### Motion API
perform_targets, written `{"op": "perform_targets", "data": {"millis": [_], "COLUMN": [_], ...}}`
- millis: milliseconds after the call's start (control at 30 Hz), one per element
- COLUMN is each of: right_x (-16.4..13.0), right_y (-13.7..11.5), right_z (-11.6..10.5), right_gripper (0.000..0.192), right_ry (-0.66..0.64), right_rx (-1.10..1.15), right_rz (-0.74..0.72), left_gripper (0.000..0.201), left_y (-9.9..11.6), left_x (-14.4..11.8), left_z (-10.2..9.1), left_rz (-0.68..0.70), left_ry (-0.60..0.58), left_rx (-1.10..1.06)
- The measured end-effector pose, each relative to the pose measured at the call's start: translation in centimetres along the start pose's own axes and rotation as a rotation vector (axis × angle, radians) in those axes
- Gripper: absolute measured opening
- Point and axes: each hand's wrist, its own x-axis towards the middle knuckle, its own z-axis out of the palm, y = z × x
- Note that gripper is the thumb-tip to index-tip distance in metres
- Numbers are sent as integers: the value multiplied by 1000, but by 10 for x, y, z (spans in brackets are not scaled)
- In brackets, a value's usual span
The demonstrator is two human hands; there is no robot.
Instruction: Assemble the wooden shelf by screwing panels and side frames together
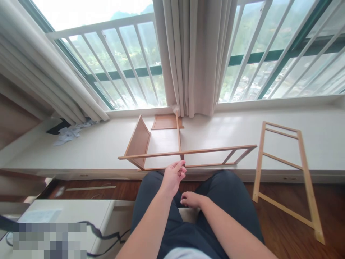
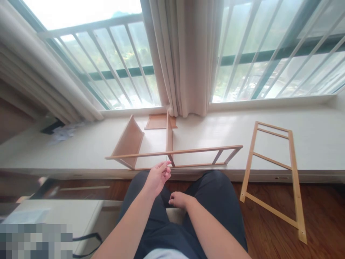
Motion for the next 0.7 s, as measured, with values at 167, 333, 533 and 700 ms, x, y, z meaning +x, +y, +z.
{"op": "perform_targets", "data": {"millis": [167, 333, 533, 700], "right_x": [16, 21, 23, 22], "right_y": [13, 15, 14, 13], "right_z": [4, 5, 4, 3], "right_gripper": [11, 12, 15, 14], "right_ry": [-54, -79, -100, -89], "right_rx": [132, 171, 161, 143], "right_rz": [30, 9, 0, -10], "left_gripper": [32, 31, 33, 34], "left_y": [7, 8, 3, 4], "left_x": [2, 4, 6, 8], "left_z": [2, 0, 1, 5], "left_rz": [3, -8, -17, 3], "left_ry": [16, 35, 33, 18], "left_rx": [-3, 14, 25, 38]}}
